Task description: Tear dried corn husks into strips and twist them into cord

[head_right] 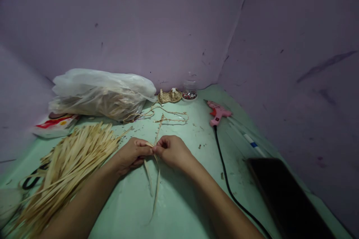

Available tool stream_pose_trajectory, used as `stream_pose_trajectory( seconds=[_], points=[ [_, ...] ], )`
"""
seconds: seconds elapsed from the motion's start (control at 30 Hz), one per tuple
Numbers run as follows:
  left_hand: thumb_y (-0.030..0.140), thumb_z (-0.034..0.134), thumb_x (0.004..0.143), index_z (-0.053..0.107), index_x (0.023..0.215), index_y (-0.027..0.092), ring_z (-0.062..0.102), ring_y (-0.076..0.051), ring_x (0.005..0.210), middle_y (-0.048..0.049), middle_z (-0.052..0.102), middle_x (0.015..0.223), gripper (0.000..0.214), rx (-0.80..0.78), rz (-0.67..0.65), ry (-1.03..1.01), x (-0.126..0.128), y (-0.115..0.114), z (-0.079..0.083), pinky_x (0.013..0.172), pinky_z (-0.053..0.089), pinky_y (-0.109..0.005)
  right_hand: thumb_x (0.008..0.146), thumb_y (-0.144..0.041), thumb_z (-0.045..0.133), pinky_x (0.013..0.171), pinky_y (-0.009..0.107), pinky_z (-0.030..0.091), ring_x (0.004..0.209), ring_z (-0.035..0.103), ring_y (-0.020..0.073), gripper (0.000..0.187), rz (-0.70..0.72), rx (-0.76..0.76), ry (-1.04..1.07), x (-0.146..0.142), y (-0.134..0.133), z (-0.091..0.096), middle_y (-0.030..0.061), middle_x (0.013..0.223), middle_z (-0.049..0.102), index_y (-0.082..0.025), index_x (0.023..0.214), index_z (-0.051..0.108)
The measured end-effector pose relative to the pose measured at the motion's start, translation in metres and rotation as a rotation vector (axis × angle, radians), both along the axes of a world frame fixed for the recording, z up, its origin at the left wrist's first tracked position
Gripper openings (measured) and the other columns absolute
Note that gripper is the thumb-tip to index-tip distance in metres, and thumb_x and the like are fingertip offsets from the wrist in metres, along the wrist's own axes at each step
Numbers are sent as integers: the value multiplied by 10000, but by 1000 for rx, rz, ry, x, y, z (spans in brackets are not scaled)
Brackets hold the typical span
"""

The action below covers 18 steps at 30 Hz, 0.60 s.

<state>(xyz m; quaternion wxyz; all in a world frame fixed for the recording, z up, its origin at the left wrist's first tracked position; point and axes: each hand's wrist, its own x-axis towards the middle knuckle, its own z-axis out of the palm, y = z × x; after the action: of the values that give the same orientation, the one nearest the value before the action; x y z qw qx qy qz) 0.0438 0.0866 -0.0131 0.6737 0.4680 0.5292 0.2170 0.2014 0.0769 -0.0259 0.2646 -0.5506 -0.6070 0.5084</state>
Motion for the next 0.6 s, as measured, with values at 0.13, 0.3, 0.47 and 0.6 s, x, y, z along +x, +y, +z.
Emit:
stream_pose_trajectory(
  seconds=[0.13, 0.3, 0.47, 0.6],
  points=[
    [259, 629, 537, 496, 512, 153, 185, -17, 265, 105, 284, 327, 172, -1, 24, 3, -1, -1, -1, 290, 68, -182, 661, -228, 576, 426, 189, 303, 426, 408, 66, 91, -22, -78, 93, 2, 1, 0, -36, 489, 488, -147, 641, 539],
    [251, 629, 536, 497, 493, 153, 197, -23, 258, 94, 299, 302, 170, -1, 37, 3, -1, 0, -2, 292, 64, -185, 612, -127, 567, 418, 183, 350, 389, 431, 62, 53, -65, -217, 220, 6, 3, 0, -49, 458, 486, -149, 638, 526],
    [251, 612, 549, 515, 506, 154, 189, -27, 262, 89, 295, 288, 144, 7, 36, 24, 0, 0, -3, 299, 59, -186, 579, -91, 554, 369, 167, 293, 354, 402, 52, 69, -168, -293, 235, 1, 0, 11, -38, 414, 502, -146, 582, 512],
    [239, 593, 530, 530, 509, 148, 195, -27, 263, 88, 292, 288, 112, 2, 48, 34, 0, 0, -1, 303, 64, -187, 545, -54, 519, 383, 174, 316, 361, 436, 63, 103, -201, -398, 311, -6, -4, 18, -18, 399, 523, -147, 521, 482]
  ],
)
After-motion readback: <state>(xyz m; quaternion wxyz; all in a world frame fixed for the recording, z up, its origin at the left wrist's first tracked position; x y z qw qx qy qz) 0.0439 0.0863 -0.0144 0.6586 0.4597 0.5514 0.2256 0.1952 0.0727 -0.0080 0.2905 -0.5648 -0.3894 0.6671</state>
